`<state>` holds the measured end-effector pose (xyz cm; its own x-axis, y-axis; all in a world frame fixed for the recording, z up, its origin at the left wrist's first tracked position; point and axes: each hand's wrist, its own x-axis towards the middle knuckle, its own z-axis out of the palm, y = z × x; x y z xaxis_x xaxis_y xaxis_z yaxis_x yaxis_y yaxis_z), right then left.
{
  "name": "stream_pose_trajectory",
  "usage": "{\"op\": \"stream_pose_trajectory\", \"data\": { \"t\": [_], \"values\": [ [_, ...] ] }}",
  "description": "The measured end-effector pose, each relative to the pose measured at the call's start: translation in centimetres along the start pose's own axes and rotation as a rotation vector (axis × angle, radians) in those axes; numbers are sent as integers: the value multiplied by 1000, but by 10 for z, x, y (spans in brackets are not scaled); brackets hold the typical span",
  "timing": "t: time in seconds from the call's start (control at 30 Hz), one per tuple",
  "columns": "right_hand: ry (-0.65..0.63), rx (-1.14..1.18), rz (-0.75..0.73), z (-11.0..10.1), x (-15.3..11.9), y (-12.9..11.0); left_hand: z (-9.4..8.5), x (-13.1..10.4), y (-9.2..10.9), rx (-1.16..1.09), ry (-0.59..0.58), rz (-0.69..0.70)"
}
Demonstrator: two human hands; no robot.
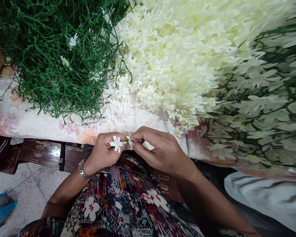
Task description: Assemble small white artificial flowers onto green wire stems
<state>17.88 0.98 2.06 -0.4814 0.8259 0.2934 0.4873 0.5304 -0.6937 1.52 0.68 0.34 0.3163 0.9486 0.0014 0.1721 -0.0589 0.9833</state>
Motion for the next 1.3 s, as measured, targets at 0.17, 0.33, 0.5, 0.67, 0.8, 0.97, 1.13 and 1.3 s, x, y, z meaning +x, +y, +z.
{"op": "stream_pose_trajectory", "data": {
  "t": [0.17, 0.33, 0.5, 0.67, 0.8, 0.97, 1.13, 1.3],
  "values": [
    [57, -73, -25, 6, -2, 2, 1, 0, -2, 94, 34, 34],
    [89, -111, -69, 10, -1, 5, 3, 1, -4, 99, 47, 40],
    [107, -94, -71, 13, 1, 6, 4, 1, -5, 89, 51, 35],
    [127, -68, -77, 17, 0, 8, 5, 1, -5, 73, 59, 5],
    [117, -70, -60, 17, -2, 12, 5, 3, -6, 56, 46, 4],
    [122, -11, 38, 8, -2, 12, 0, 5, 1, -68, -35, -136],
    [229, -23, 151, -2, -1, 4, -5, 0, 11, -277, -39, -207],
    [434, -185, 92, -44, -9, -5, -12, -5, 9, -307, 7, -119]
  ]
}}
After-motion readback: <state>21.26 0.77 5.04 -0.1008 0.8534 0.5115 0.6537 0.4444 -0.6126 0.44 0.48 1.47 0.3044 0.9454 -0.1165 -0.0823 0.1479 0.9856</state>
